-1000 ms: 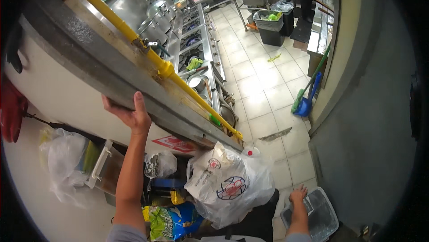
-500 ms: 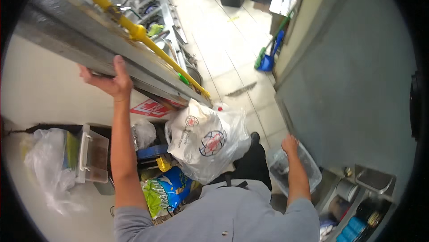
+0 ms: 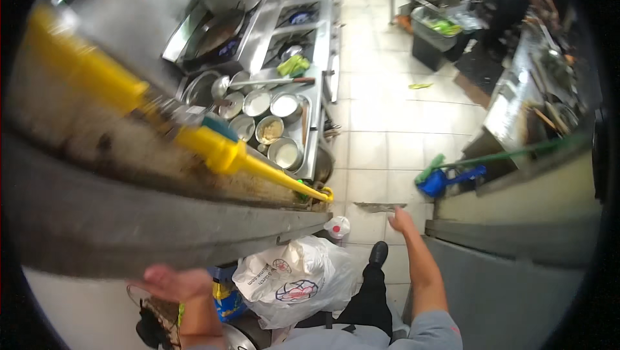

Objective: The person transfers potato starch from a large bag into a grey plastic bin by first using a metal scoop and then by pouring the remaining starch directly from the bag into the bin.

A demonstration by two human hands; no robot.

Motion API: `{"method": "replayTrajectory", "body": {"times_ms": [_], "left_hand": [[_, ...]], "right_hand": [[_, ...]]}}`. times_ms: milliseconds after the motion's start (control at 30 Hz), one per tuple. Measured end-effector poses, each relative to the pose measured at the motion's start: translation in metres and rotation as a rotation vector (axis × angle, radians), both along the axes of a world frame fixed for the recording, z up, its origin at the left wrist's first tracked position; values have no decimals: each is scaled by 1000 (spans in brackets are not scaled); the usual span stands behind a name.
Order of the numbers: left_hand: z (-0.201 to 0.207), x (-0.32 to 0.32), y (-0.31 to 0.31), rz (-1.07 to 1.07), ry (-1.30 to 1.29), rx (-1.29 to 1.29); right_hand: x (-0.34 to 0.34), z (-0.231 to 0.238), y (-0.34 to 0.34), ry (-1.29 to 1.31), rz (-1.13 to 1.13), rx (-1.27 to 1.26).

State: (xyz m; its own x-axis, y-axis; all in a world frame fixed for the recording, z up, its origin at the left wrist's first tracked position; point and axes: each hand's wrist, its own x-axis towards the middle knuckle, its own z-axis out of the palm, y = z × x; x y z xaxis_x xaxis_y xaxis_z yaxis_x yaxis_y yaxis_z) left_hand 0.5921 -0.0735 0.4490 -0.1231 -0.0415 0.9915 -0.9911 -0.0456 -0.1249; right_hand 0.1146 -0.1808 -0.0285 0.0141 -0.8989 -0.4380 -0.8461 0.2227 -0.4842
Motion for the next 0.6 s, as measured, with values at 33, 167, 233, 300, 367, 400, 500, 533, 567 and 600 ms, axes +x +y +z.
{"method": "replayTrajectory", "body": {"times_ms": [33, 167, 233, 300, 367, 400, 500, 533, 567, 600], "left_hand": [[-3, 8, 10, 174, -184, -26], [-9, 1, 24, 513, -438, 83], [-5, -7, 27, 486, -433, 189], [-7, -15, 21, 502, -386, 254], [-7, -23, 13, 529, -341, 288], [-8, -26, 8, 542, -321, 306], [-9, -29, -14, 557, -247, 352], [-9, -29, -21, 557, -225, 364], [-9, -31, -24, 569, -204, 381], [-9, -32, -27, 580, -179, 401]], "right_hand": [[23, -15, -60, -43, 50, -38], [107, 6, -251, -188, 189, -525], [156, 33, -333, -259, 215, -734], [197, 66, -395, -324, 243, -826], [233, 85, -450, -369, 283, -893], [252, 92, -475, -359, 299, -896], [289, 112, -547, -313, 350, -901], [301, 113, -569, -291, 372, -889], [312, 128, -579, -265, 360, -847], [317, 147, -587, -223, 422, -762]]}}
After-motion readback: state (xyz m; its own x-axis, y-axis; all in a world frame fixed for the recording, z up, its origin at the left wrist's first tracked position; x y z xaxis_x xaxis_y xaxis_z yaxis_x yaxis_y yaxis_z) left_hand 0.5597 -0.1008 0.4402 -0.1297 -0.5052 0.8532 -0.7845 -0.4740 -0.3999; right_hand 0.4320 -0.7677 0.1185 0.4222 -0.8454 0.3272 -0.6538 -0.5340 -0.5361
